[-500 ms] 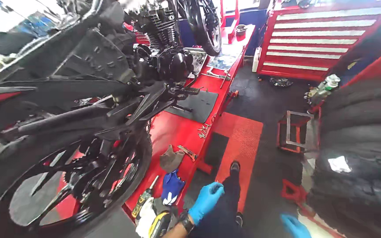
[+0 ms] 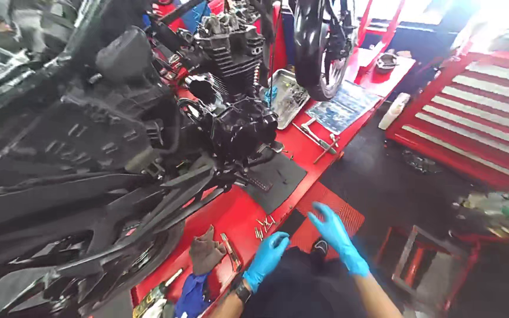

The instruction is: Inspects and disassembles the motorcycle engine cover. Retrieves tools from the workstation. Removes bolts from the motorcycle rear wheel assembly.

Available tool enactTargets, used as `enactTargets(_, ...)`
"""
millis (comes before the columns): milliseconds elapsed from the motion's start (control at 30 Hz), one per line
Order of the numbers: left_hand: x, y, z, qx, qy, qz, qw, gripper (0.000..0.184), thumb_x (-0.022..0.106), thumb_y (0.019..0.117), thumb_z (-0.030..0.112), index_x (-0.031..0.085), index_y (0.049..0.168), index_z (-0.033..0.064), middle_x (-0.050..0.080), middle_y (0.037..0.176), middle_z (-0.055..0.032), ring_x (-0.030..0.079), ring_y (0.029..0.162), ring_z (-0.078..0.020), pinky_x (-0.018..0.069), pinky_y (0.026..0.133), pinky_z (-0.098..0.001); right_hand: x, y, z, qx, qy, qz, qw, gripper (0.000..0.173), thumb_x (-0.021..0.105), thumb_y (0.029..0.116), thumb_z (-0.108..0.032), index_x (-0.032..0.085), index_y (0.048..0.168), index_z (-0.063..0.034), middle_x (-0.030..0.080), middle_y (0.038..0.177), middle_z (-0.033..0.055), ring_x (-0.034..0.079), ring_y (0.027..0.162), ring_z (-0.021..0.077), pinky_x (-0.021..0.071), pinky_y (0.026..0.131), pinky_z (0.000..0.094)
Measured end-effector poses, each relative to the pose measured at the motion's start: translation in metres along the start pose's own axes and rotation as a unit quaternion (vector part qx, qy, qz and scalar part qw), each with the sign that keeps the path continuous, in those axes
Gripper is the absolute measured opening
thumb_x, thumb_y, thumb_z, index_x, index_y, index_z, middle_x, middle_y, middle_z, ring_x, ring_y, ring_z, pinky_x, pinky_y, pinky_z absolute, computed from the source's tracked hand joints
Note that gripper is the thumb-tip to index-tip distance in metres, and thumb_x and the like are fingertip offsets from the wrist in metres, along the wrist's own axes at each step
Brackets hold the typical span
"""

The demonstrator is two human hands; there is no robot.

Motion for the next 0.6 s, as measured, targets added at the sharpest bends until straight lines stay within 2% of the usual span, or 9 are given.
enactTargets(100,-0.018,0.003,0.003,-0.013,-0.056,0.081,0.995,0.038,0.051,0.1071,0.028,0.065,0.132,0.0038,0.074,0.117,-0.0096,0.071,0.108,-0.0181,0.0553,0.102,-0.0399,-0.037,0.096,-0.142,-0.119,-0.051,0.005,0.992,0.075,0.067,0.0913,-0.053,0.050,0.150,-0.0090,0.055,0.147,0.0160,0.055,0.134,0.0306,0.0449,0.112,0.0505)
enactTargets(133,-0.023,0.001,0.005,-0.018,-0.077,0.117,0.990,0.036,0.051,0.1068,0.027,0.066,0.130,0.0042,0.075,0.114,-0.0083,0.072,0.106,-0.0166,0.0563,0.100,-0.0384,-0.038,0.125,-0.175,-0.136,-0.090,-0.007,0.987,0.079,0.066,0.0903,-0.056,0.049,0.150,-0.0078,0.054,0.148,0.0170,0.054,0.135,0.0320,0.0446,0.111,0.0512)
enactTargets(200,-0.028,-0.006,0.009,-0.028,-0.132,0.179,0.975,0.034,0.052,0.1062,0.025,0.067,0.128,0.0037,0.075,0.113,-0.0076,0.072,0.105,-0.0160,0.0567,0.100,-0.0379,-0.024,0.166,-0.208,-0.143,-0.169,-0.047,0.974,0.077,0.065,0.0913,-0.055,0.049,0.149,-0.0058,0.057,0.144,0.0191,0.055,0.132,0.0354,0.0458,0.108,0.0549)
enactTargets(333,-0.041,-0.021,0.044,-0.024,-0.219,0.295,0.930,0.033,0.050,0.1068,0.022,0.067,0.126,0.0012,0.075,0.111,-0.0076,0.072,0.104,-0.0174,0.0575,0.098,-0.0394,0.006,0.193,-0.200,-0.160,-0.269,-0.050,0.948,0.062,0.055,0.0995,-0.050,0.056,0.139,-0.0029,0.064,0.130,0.0209,0.063,0.121,0.0375,0.0510,0.098,0.0564)
enactTargets(433,-0.045,-0.027,0.094,0.039,-0.281,0.379,0.881,0.033,0.045,0.1063,0.016,0.068,0.123,-0.0022,0.076,0.106,-0.0096,0.073,0.098,-0.0204,0.0603,0.093,-0.0389,0.015,0.199,-0.174,-0.173,-0.296,-0.066,0.937,0.061,0.050,0.1009,-0.052,0.058,0.137,-0.0030,0.067,0.126,0.0198,0.067,0.114,0.0365,0.0542,0.092,0.0564)
enactTargets(533,-0.069,-0.001,0.145,0.111,-0.310,0.399,0.856,0.036,0.042,0.1068,0.015,0.063,0.128,-0.0045,0.075,0.112,-0.0126,0.073,0.102,-0.0239,0.0592,0.096,-0.0414,0.015,0.202,-0.170,-0.162,-0.328,-0.099,0.925,0.064,0.045,0.1015,-0.057,0.055,0.139,-0.0056,0.071,0.117,0.0180,0.072,0.102,0.0367,0.0570,0.083,0.0577)
enactTargets(600,-0.082,0.034,0.165,0.123,-0.308,0.397,0.856,0.036,0.044,0.1076,0.016,0.061,0.132,-0.0040,0.073,0.117,-0.0133,0.071,0.106,-0.0234,0.0577,0.098,-0.0414,0.015,0.203,-0.165,-0.158,-0.349,-0.124,0.915,0.067,0.042,0.1026,-0.059,0.053,0.140,-0.0046,0.072,0.110,0.0192,0.073,0.096,0.0386,0.0573,0.078,0.0593)
Point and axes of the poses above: each hand's wrist, its own y-axis towards the middle knuckle, its own x-axis out of the palm, z = x × y, the point moved 4 cm from there along y, towards the middle knuckle
